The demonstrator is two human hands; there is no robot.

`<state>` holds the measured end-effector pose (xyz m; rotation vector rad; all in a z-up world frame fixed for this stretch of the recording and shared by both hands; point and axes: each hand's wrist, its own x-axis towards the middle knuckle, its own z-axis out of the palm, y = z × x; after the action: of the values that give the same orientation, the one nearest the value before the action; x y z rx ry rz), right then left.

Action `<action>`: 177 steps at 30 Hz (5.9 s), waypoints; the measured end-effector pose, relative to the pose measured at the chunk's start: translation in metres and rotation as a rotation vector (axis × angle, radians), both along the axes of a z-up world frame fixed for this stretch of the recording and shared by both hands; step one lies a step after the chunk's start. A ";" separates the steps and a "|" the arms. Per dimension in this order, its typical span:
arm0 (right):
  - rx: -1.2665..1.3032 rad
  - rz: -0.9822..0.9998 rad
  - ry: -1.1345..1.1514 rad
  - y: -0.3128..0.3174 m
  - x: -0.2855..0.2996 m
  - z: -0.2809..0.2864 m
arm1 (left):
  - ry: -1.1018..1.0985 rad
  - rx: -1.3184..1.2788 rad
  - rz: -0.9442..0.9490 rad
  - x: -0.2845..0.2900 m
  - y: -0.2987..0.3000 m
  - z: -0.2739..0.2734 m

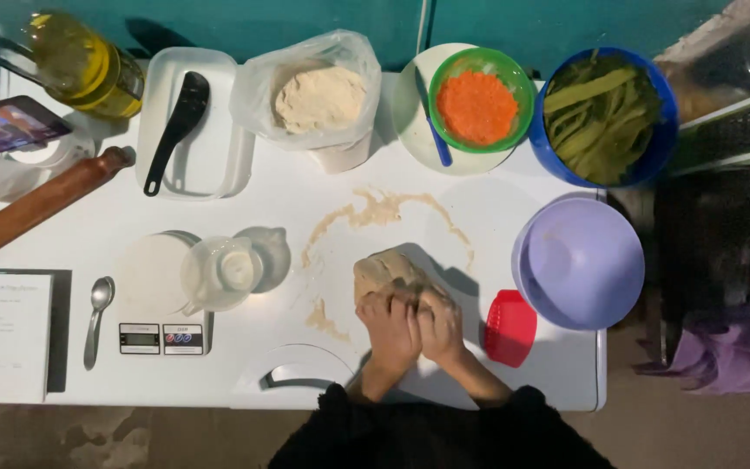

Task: Kneading dough on a floured surface and mixing ingredients in a bowl.

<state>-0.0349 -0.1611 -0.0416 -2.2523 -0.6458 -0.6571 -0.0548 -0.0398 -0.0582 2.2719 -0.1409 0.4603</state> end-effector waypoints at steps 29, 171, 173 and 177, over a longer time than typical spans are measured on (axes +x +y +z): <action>0.136 -0.197 0.503 0.015 0.023 0.015 | 0.267 -0.097 0.129 0.021 0.007 0.044; 0.445 0.092 0.587 0.007 -0.003 -0.008 | 0.024 -0.080 -0.049 0.047 0.046 0.071; 0.734 0.095 0.740 -0.018 -0.030 -0.038 | 0.075 -0.093 -0.109 0.021 0.027 0.046; 1.447 0.059 0.857 -0.036 -0.054 -0.049 | -0.130 -0.001 -0.315 0.007 0.019 0.018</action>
<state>-0.0885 -0.1972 -0.0907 -0.9260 0.2190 0.0212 -0.0477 -0.0205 -0.0403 2.1673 -0.5552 0.4383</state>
